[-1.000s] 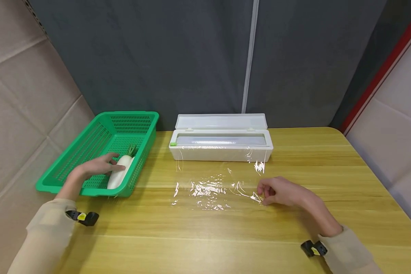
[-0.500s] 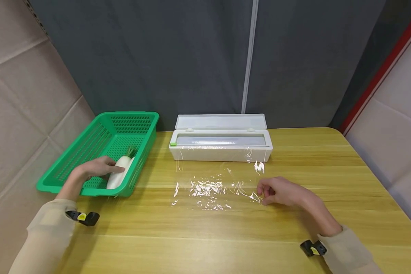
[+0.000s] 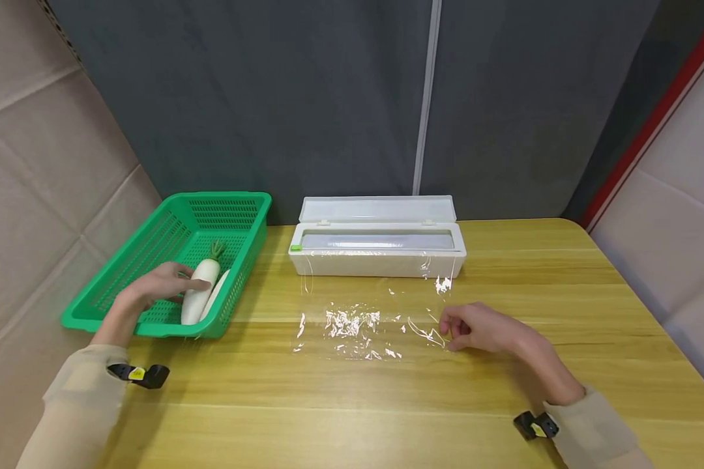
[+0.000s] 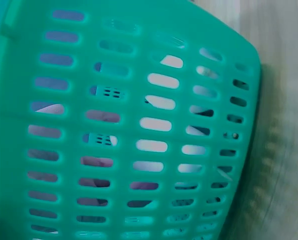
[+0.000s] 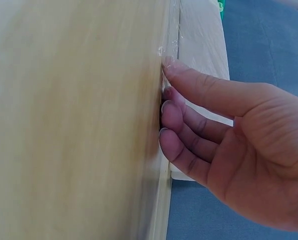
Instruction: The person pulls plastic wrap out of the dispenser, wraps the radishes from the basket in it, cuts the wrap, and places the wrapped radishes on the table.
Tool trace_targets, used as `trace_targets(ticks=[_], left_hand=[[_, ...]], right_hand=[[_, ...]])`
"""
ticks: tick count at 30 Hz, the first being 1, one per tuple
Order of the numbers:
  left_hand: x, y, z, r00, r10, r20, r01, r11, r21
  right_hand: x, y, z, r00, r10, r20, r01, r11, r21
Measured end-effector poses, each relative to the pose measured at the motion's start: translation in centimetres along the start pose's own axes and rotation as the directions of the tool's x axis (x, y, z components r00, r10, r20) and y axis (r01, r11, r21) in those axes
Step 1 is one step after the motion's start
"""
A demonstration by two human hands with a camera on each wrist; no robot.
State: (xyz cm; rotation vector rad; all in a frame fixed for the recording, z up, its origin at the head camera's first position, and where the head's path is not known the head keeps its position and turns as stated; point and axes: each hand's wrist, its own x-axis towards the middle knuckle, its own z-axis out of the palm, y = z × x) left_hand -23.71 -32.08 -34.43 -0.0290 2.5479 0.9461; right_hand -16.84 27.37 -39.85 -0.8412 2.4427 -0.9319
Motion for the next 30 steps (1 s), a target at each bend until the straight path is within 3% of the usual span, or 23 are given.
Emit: trace_targets(ticks=[10,20,26,30], left_hand=[[-0.3,0.5,-0.2,0.989,0.005,-0.150,-0.015,0.998,-0.065],[-1.3,2.7,0.0,0.946,0.037,-0.322,-0.075,0.991,-0.107],[-2.2,4.3,0.2,0.928,0.031,-0.372,-0.093,0.984,-0.149],[-2.8,5.5,0.6,0.917,0.060,-0.395,-0.134,0.978,-0.162]], right_hand=[[0.0,-0.2,0.0,1.000,0.013,-0.008,-0.013,1.000,0.005],[0.0,-0.3,0.0,1.000,0.018,-0.011,-0.018,1.000,0.004],[0.1,-0.2,0.0,1.000,0.018,-0.008,-0.018,1.000,-0.001],[0.1,-0.3,0.0,1.000,0.014,-0.006,-0.014,1.000,0.000]])
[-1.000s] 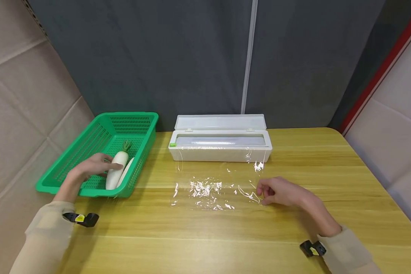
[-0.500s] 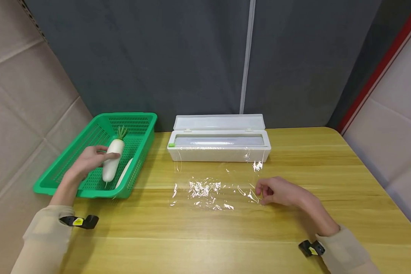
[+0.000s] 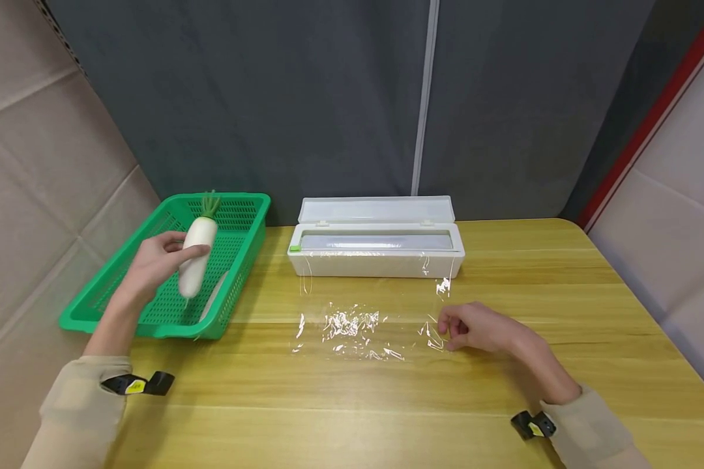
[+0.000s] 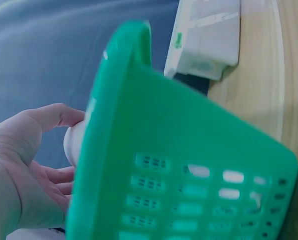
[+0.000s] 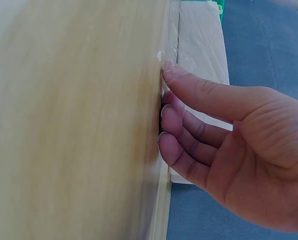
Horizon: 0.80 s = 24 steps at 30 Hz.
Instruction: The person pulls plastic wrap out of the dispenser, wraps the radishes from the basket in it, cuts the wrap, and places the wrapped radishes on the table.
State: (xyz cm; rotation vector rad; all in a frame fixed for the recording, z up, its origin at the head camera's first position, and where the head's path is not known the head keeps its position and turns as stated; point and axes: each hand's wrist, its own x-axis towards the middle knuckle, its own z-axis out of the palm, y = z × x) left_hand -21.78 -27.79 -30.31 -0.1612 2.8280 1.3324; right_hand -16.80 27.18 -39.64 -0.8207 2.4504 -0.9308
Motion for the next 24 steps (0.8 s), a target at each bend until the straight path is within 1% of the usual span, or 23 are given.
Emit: trace_targets(ticks=[8,12,19,24], left_hand=[[-1.1,2.1,1.0,0.996,0.088,-0.016,-0.088,0.993,-0.072],[-1.5,2.7,1.5,0.992,0.127,-0.017,-0.128,0.987,-0.097],[-2.2,3.7,2.7,0.986,0.163,-0.019,-0.164,0.977,-0.134],[-2.7,4.5,3.6,0.977,0.210,-0.029,-0.212,0.967,-0.143]], right_hand=[[0.0,0.1,0.0,1.000,0.006,0.001,-0.006,1.000,0.001],[0.0,0.0,0.0,1.000,0.015,0.005,-0.015,1.000,0.007],[0.1,-0.1,-0.1,1.000,0.022,0.009,-0.022,1.000,0.007],[0.1,-0.1,-0.1,1.000,0.021,0.012,-0.021,1.000,0.004]])
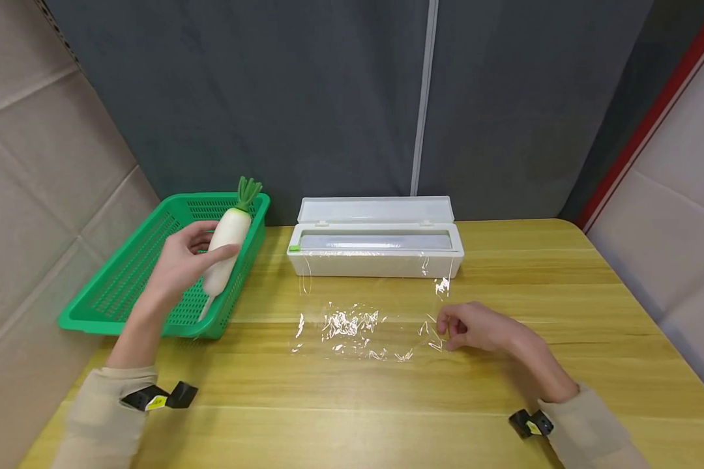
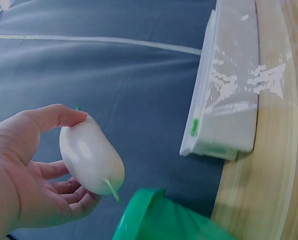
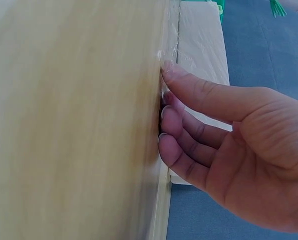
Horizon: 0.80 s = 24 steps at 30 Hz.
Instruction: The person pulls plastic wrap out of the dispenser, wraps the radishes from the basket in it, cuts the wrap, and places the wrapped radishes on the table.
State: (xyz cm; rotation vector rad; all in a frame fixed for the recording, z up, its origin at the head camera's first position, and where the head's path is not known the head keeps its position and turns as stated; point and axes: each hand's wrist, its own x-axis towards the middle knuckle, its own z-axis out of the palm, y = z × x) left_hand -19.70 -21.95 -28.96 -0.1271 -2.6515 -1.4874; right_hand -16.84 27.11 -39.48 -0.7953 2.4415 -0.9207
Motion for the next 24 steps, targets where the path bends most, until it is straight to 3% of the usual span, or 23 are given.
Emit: trace_targets(ticks=[8,18,24], left_hand=[[-0.4,0.9,2.1,0.998,0.054,0.012,-0.054,0.998,-0.039],[-0.7,0.7,4.5,0.985,0.173,0.020,-0.170,0.981,-0.095],[-0.4,0.9,5.8,0.981,0.185,0.052,-0.179,0.978,-0.107]], right_hand=[[0.0,0.1,0.0,1.000,0.000,0.001,0.000,1.000,0.006],[0.0,0.2,0.0,1.000,-0.009,0.001,0.009,1.000,0.008],[0.0,0.3,0.1,1.000,-0.023,0.002,0.023,1.000,0.008]])
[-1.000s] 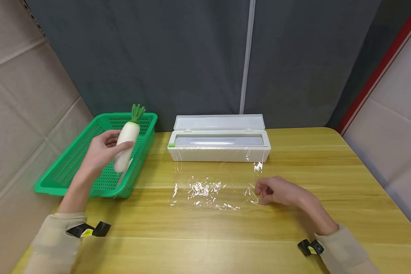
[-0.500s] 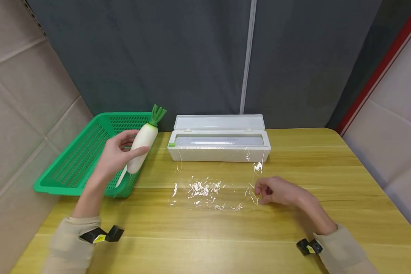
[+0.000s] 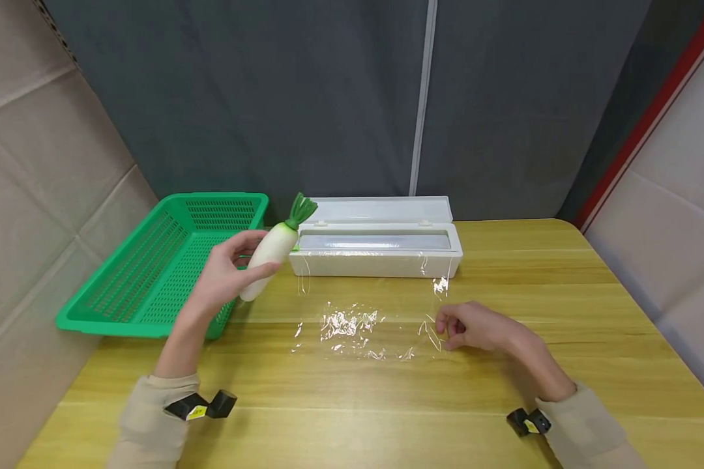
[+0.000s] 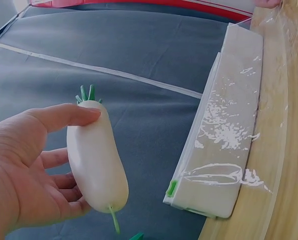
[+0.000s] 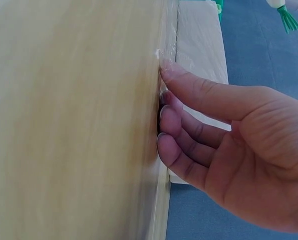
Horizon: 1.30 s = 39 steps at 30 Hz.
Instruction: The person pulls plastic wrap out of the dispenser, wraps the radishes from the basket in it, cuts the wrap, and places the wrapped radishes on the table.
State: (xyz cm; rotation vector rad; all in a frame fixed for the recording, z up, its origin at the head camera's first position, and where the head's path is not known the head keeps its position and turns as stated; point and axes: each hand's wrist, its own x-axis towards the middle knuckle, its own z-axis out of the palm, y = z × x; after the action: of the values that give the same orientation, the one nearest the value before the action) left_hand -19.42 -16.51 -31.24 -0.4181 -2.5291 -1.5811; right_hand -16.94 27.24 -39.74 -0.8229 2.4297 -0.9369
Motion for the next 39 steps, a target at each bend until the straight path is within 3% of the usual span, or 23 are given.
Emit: trace_targets(ticks=[4,8,13,23,32,39], left_hand=[[0.3,0.4,1.0,1.000,0.010,0.026,-0.010,1.000,0.024],[0.7,0.5,2.3,0.996,0.068,0.065,-0.071,0.996,0.048],[1.2,0.5,4.3,0.975,0.161,0.151,-0.172,0.983,0.063],[2.2,0.2,8.1,0.941,0.237,0.243,-0.262,0.962,0.073],[2.5,0.1,11.2,0.916,0.201,0.346,-0.252,0.962,0.109],[2.8,-0.2,13.5,0.905,0.198,0.377,-0.280,0.944,0.175]], right_hand=[[0.0,0.2,0.0,1.000,-0.009,-0.005,0.009,1.000,-0.004],[0.0,0.2,-0.1,1.000,-0.006,-0.010,0.006,1.000,-0.010],[-0.1,0.1,-0.1,1.000,-0.010,-0.011,0.010,1.000,-0.009],[-0.1,0.2,-0.1,1.000,-0.010,-0.014,0.009,1.000,-0.007],[-0.1,-0.2,-0.1,1.000,0.024,-0.001,-0.024,1.000,-0.004],[0.0,-0.1,-0.2,1.000,0.026,0.004,-0.026,1.000,-0.004]])
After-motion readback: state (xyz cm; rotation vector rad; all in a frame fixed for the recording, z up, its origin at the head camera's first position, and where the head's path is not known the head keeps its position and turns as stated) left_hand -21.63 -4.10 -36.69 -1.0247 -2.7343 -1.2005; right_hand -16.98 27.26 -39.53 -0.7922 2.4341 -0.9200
